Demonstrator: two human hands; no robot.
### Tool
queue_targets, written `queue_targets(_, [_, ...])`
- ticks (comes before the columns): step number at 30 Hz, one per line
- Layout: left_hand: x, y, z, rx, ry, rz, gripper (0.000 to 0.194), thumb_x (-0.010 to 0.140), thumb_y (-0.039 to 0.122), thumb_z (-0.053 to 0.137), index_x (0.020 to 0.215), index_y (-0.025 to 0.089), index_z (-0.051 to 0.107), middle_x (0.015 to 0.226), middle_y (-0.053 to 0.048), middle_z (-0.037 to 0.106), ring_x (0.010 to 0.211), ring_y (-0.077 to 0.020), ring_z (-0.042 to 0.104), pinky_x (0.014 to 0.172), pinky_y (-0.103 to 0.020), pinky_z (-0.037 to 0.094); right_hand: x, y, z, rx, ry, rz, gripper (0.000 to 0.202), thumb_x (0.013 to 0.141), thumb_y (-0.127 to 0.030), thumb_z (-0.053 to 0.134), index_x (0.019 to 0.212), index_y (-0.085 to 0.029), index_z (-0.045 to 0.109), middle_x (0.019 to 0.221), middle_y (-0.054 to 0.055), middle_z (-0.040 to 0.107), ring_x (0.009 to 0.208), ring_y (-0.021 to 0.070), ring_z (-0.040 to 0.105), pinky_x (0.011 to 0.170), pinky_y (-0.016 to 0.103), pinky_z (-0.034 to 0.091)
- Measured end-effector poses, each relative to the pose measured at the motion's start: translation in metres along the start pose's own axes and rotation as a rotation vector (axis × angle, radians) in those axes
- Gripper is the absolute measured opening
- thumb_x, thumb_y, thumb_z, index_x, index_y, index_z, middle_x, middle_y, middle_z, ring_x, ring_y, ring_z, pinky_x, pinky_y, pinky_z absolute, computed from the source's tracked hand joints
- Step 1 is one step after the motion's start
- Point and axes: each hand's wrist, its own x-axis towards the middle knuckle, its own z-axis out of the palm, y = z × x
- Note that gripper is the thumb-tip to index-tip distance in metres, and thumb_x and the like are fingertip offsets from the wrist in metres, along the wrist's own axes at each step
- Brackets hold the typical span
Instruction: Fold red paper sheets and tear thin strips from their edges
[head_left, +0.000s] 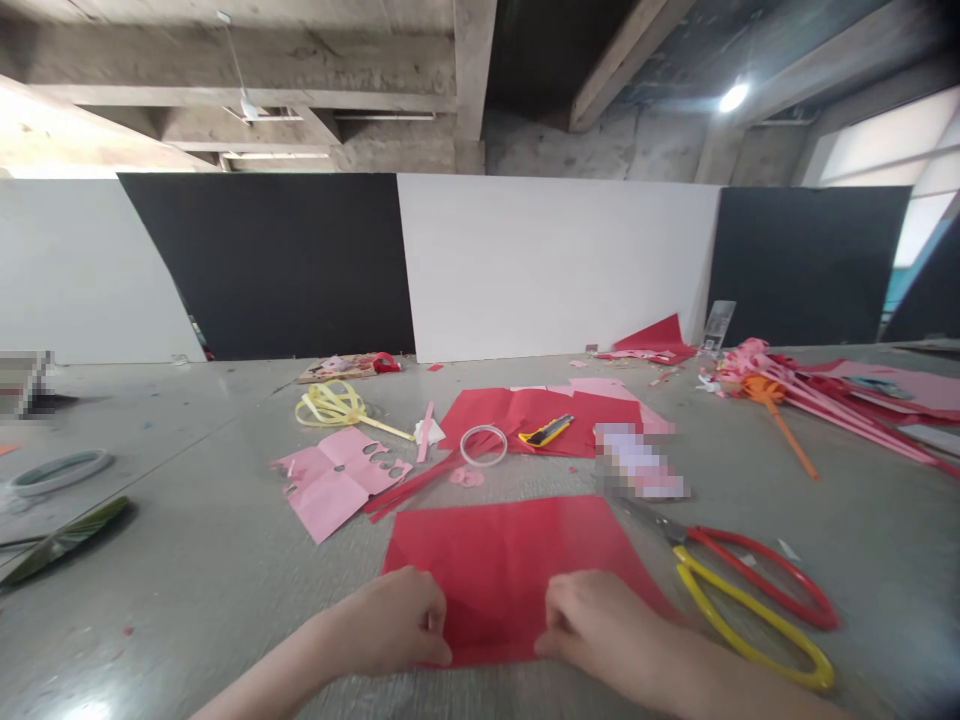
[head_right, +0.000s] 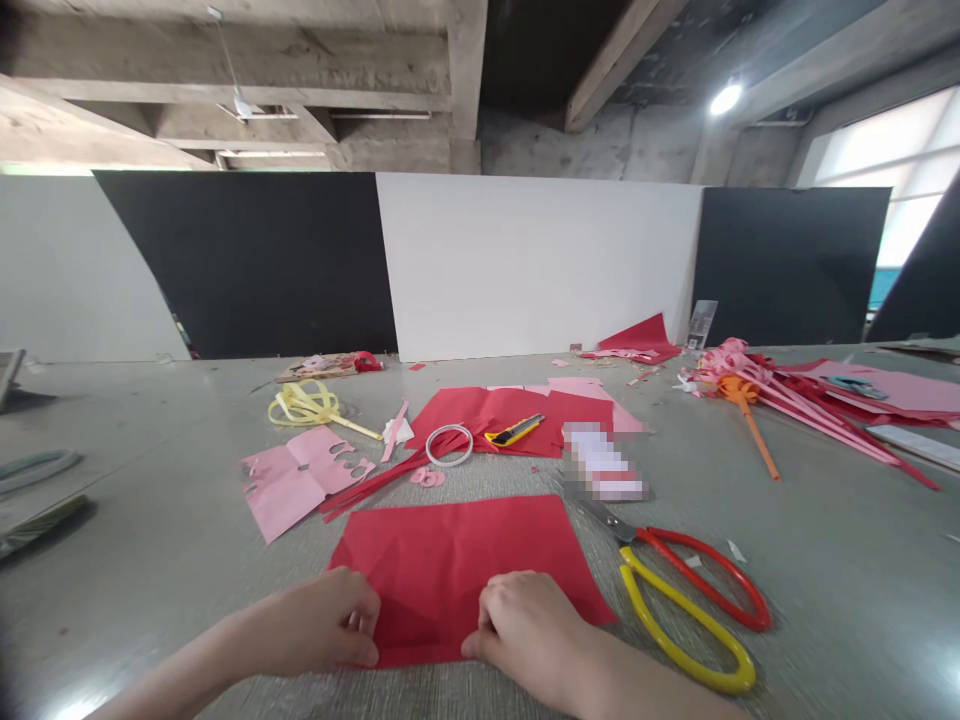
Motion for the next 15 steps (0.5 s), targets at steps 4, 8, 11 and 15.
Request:
queue_targets(4, [0.0035, -0.0045, 0.0003, -0.011, -0.039, 0.032, 0.013, 0.066, 0.025, 0.054, 0.057, 0.017, 0.06, 0.048, 0.006, 0.046, 0.047, -0.0087, 0.044, 0.042, -0.018, 0.028, 0.001, -0.0012, -0.0013, -0.043, 0.003, -0.015, 0.015, 0.07, -0.026, 0.061, 0.058, -0.017, 0.058, 0.061, -0.002, 0.062, 0.053, 0.0084, 0.052, 0.045, 0.019, 0.025])
queue_targets(8, [0.0043, -0.0048, -0.001, -0.013, -0.053, 0.041, 0.013, 0.067, 0.024, 0.054, 0.057, 0.017, 0.059, 0.048, 0.006, 0.045, 0.048, -0.0088, 0.044, 0.043, -0.018, 0.028, 0.0019, -0.0025, -0.0027, -0.073, -0.016, -0.006, 0.016, 0.07, -0.027, 0.061, 0.058, -0.017, 0.059, 0.062, -0.001, 0.063, 0.054, 0.0092, 0.054, 0.045, 0.019, 0.025])
queue_targets(11, [0.003, -0.0021, -0.0023, -0.01, -0.05, 0.029, 0.013, 0.067, 0.024, 0.054, 0.058, 0.017, 0.059, 0.05, 0.006, 0.047, 0.05, -0.0095, 0.045, 0.043, -0.018, 0.028, 0.0014, -0.0021, -0.0023, -0.07, -0.015, -0.013, 0.015, 0.071, -0.027, 0.061, 0.06, -0.017, 0.06, 0.063, -0.001, 0.064, 0.056, 0.0099, 0.055, 0.046, 0.019, 0.027])
queue_targets(15, [0.0028, 0.0, -0.0021, 0.002, -0.043, 0.018, 0.012, 0.066, 0.024, 0.055, 0.057, 0.017, 0.059, 0.052, 0.005, 0.049, 0.051, -0.0099, 0.045, 0.044, -0.019, 0.028, 0.0013, -0.0013, -0.0017, -0.065, -0.023, -0.015, 0.015, 0.071, -0.028, 0.06, 0.06, -0.017, 0.061, 0.064, -0.001, 0.064, 0.057, 0.0104, 0.056, 0.048, 0.019, 0.028])
